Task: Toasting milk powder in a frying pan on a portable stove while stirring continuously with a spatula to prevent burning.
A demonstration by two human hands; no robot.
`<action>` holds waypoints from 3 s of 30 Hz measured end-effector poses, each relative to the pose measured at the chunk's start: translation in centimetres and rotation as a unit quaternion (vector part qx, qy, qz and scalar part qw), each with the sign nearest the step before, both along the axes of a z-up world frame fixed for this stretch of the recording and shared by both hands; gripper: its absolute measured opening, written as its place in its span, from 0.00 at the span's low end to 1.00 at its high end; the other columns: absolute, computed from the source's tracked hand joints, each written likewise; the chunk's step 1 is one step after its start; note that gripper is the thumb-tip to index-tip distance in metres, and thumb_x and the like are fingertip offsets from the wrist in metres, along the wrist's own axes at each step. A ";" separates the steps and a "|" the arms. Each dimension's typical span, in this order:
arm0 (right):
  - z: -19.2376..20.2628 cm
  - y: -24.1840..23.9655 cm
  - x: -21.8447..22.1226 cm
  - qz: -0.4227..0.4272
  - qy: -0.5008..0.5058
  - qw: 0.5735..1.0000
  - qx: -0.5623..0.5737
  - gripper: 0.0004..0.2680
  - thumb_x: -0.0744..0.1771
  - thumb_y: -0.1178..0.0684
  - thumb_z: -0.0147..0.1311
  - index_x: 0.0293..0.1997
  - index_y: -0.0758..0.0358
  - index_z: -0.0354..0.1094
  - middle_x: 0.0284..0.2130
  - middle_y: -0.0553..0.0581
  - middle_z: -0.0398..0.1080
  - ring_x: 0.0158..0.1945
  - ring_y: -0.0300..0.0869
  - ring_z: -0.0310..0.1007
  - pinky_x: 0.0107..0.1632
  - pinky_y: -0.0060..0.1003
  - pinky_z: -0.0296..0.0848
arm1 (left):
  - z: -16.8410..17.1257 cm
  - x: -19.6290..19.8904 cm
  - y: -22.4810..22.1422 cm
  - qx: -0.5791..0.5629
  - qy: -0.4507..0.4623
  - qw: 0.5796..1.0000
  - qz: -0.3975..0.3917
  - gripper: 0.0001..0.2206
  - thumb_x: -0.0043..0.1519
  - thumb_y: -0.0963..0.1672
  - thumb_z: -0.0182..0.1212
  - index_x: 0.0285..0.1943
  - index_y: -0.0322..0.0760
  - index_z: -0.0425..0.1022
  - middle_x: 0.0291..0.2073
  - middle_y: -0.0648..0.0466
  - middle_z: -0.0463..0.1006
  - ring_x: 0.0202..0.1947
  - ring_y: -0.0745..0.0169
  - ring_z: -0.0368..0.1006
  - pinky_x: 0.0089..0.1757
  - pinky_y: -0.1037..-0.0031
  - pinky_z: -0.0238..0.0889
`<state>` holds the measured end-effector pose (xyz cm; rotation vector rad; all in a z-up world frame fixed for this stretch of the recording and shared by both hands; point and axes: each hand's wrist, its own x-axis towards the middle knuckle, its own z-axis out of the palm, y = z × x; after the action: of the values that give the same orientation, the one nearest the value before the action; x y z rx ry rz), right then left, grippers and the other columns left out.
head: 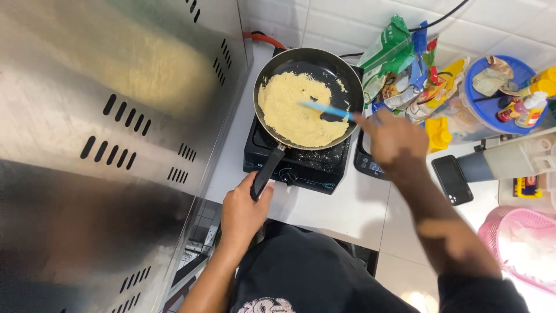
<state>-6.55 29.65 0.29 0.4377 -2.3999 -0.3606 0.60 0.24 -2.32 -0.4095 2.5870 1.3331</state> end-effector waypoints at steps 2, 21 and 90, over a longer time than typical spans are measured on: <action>1.3 0.4 -3.6 0.003 -0.099 0.995 0.016 0.07 0.73 0.52 0.52 0.49 0.43 0.79 0.36 0.51 0.73 0.33 0.44 0.77 0.38 0.39 0.75 | 0.0 0.0 -0.1 -0.009 0.006 1.000 -0.021 0.19 0.63 0.48 0.61 0.58 0.31 0.78 0.32 0.32 0.82 0.33 0.35 0.81 0.27 0.61 0.72; 3.9 -5.2 4.7 -0.283 -0.382 0.877 -0.073 0.11 0.72 0.54 0.43 0.53 0.51 0.76 0.34 0.56 0.77 0.31 0.48 0.82 0.35 0.45 0.82 | 0.4 -0.1 -0.4 -0.045 -0.009 0.997 -0.057 0.21 0.65 0.50 0.57 0.60 0.31 0.75 0.33 0.29 0.81 0.36 0.30 0.81 0.29 0.55 0.75; -6.5 1.8 0.4 0.082 -0.026 0.990 -0.109 0.09 0.70 0.57 0.50 0.45 0.49 0.80 0.27 0.48 0.66 0.21 0.42 0.64 0.27 0.32 0.63 | -0.3 -0.6 -1.1 -0.020 0.019 0.999 -0.026 0.19 0.63 0.47 0.64 0.57 0.28 0.78 0.35 0.32 0.82 0.32 0.35 0.81 0.25 0.66 0.71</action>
<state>-6.19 31.45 -6.25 0.5442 -2.3999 -0.0127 0.05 -0.82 -2.59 -0.3235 2.6409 1.2866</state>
